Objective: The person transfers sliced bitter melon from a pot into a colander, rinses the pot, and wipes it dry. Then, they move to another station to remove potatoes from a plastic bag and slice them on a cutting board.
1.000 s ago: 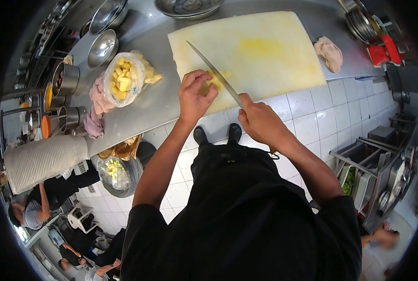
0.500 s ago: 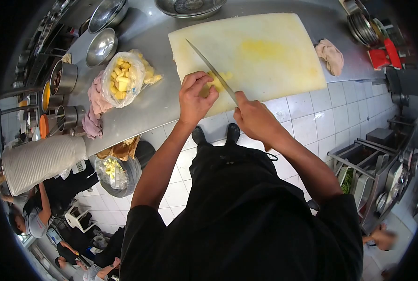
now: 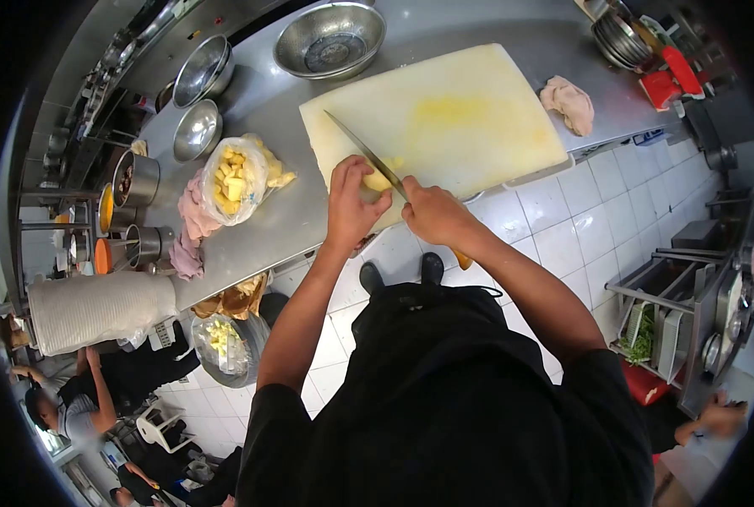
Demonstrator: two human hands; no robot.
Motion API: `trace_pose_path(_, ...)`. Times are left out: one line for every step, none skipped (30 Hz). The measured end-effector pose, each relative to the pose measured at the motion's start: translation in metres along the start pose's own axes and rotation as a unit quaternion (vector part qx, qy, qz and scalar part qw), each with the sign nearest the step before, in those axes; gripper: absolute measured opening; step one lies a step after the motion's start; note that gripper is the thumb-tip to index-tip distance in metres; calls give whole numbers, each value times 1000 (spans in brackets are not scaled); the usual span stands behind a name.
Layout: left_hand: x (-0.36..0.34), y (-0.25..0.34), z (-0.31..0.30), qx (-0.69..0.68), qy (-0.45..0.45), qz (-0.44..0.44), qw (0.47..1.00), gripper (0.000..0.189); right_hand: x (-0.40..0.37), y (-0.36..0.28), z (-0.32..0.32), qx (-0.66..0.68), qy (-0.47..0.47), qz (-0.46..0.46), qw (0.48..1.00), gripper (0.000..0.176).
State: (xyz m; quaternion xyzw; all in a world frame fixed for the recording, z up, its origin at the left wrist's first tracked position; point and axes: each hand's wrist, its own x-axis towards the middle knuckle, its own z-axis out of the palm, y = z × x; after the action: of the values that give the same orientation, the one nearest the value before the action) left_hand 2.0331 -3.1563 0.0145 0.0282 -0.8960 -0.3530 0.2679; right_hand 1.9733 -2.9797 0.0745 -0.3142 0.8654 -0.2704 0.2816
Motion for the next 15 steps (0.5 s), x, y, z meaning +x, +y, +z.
trace_pose_path(1,0,-2,-8,3,-5,1000,47,0,2,1,-1,2,-1,1000,29)
trace_pose_path(0,1,-3,-17,5,-11,1000,47,1,3,2,-2,3,-1,1000,29)
trace_pose_path(-1,1,-6,-22,7,-17,1000,46,1,4,2,1,5,-3,1000,29)
trace_pose_path(-1,2,-11,-28,10,-22,999,46,1,5,3,4,8,-4,1000,29)
trace_pose_path(-1,3,-14,-33,11,-29,999,46,0,6,2,6,10,-5,1000,29)
trace_pose_path(2,2,-20,-13,-6,-16,1000,45,0,6,2,8,11,-1,1000,30)
trace_pose_path(4,3,-28,9,-24,-5,1000,45,0,6,1,10,10,3,1000,30)
trace_pose_path(4,5,-34,31,-41,4,999,45,0,6,2,13,7,6,1000,30)
trace_pose_path(4,5,-36,41,-73,5,996,45,1,6,4,10,6,7,1000,30)
trace_pose_path(6,5,-37,52,-102,4,993,46,2,7,4,4,5,5,1000,30)
trace_pose_path(9,5,-37,63,-130,3,990,47,3,7,3,-2,5,2,1000,29)
trace_pose_path(10,6,-37,60,-123,5,991,47,3,6,3,1,4,-1,1000,29)
trace_pose_path(11,7,-35,57,-117,7,991,47,3,7,3,3,3,-2,1000,29)
trace_pose_path(11,9,-34,53,-112,10,992,48,2,7,2,6,4,-2,1000,29)
trace_pose_path(10,10,-34,44,-103,3,994,48,3,7,2,5,6,-3,1000,29)
